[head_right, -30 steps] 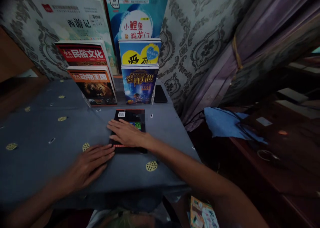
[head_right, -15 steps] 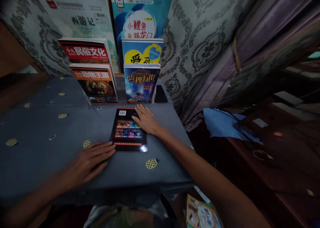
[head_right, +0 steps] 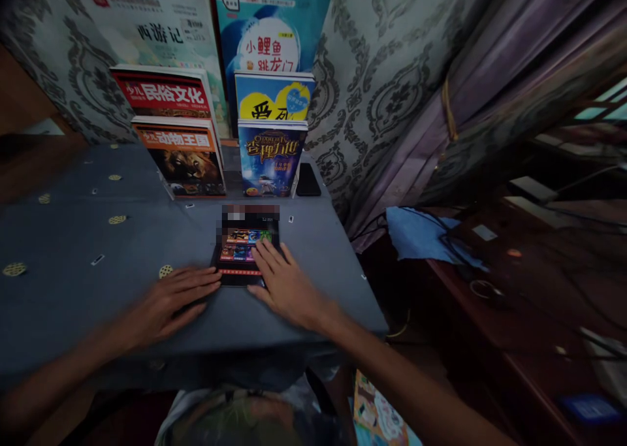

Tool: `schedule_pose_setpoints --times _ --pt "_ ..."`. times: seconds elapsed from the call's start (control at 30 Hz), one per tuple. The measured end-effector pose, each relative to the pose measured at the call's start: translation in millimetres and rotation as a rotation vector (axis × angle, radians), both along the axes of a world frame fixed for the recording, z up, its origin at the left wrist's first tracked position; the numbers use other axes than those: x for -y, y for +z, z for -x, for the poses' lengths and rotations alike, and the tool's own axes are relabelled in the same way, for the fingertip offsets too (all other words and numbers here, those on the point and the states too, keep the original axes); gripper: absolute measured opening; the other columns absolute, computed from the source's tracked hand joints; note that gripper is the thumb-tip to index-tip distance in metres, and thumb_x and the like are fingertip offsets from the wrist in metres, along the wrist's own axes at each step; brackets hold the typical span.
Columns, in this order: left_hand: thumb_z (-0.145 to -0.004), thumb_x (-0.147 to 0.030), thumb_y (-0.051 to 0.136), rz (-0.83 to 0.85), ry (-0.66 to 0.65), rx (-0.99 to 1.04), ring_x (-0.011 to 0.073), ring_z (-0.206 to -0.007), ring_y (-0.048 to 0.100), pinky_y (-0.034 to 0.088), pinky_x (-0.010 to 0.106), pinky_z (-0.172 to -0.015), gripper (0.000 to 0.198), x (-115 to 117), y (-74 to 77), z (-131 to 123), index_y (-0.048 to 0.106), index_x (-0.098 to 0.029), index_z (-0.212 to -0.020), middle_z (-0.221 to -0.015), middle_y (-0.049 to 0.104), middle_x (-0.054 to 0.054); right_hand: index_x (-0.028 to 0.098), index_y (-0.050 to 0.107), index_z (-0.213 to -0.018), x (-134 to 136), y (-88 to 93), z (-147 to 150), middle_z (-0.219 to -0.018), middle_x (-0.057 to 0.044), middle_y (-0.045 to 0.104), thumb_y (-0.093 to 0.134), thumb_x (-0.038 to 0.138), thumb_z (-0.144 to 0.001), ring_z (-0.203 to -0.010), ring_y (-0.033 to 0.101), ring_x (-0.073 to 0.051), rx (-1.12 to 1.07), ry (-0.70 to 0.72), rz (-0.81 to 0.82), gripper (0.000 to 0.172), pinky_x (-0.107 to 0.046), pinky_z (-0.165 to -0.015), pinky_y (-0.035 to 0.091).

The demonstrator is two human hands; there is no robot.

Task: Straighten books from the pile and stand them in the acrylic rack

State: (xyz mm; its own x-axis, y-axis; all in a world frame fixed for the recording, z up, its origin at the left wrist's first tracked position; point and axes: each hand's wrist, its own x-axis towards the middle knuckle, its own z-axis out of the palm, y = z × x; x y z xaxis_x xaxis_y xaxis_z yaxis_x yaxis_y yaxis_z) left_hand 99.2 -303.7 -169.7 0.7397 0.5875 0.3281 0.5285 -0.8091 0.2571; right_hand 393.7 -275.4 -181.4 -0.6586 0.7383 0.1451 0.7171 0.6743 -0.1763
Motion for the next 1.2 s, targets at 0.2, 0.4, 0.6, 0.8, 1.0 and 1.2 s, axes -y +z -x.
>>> schedule_pose_setpoints --times 0.2,0.4,0.6,0.8,1.0,1.2 --pt "-0.104 -0.036 0.041 0.109 0.044 -0.095 0.0210 -0.132 0.057 0.044 0.042 -0.110 0.043 -33.5 10.1 -0.6 0.054 -0.024 -0.143 -0.145 0.059 0.009 0.015 0.022 -0.160 11.2 0.7 -0.9 -0.164 -0.016 0.027 0.040 0.053 -0.103 -0.154 0.021 -0.029 -0.042 0.031 0.028 0.071 -0.056 -0.124 0.026" --pt "-0.105 -0.041 0.035 0.125 0.134 -0.166 0.0231 -0.139 0.050 0.040 0.044 -0.112 0.046 -99.9 10.2 -13.3 0.055 -0.022 -0.142 -0.149 0.055 0.009 0.017 0.024 -0.160 9.9 1.2 -1.5 -0.164 -0.016 0.029 0.043 0.053 -0.102 -0.154 0.023 -0.028 -0.080 0.035 0.040 0.071 -0.055 -0.124 0.027" --pt "-0.104 -0.041 0.034 0.083 0.206 -0.189 0.0258 -0.141 0.047 0.041 0.045 -0.110 0.051 -128.0 5.6 -23.7 0.051 -0.016 -0.145 -0.152 0.050 0.013 0.016 0.025 -0.159 10.4 2.4 -1.4 -0.163 -0.016 0.029 0.046 0.051 -0.101 -0.153 0.023 -0.028 -0.079 0.031 0.040 0.071 -0.056 -0.124 0.026" --pt "-0.102 -0.039 0.038 0.041 0.191 -0.163 0.0261 -0.139 0.051 0.043 0.047 -0.108 0.049 -102.3 2.3 -20.4 0.053 -0.017 -0.143 -0.149 0.054 0.014 0.015 0.026 -0.159 29.6 6.3 -4.8 -0.163 -0.017 0.031 0.049 0.050 -0.101 -0.153 0.024 -0.028 -0.076 0.063 0.051 0.072 -0.056 -0.124 0.026" --pt "-0.103 -0.035 0.039 0.018 0.143 -0.111 0.0263 -0.138 0.051 0.043 0.048 -0.107 0.046 -49.6 1.8 -14.0 0.051 -0.021 -0.145 -0.149 0.054 0.013 0.012 0.025 -0.158 76.6 4.4 -13.2 -0.162 -0.018 0.033 0.062 0.042 -0.095 -0.152 0.028 -0.030 -0.063 0.134 0.021 0.080 -0.057 -0.121 0.031" --pt "-0.102 -0.036 0.043 0.029 0.120 -0.087 0.0280 -0.134 0.056 0.044 0.051 -0.107 0.044 -0.7 3.1 -10.1 0.056 -0.019 -0.140 -0.147 0.056 0.014 0.023 0.034 -0.156 104.9 -7.7 -22.1 -0.141 -0.009 0.062 0.038 0.008 -0.100 -0.138 0.052 -0.021 -0.220 0.207 -0.096 0.058 -0.048 -0.108 0.049"
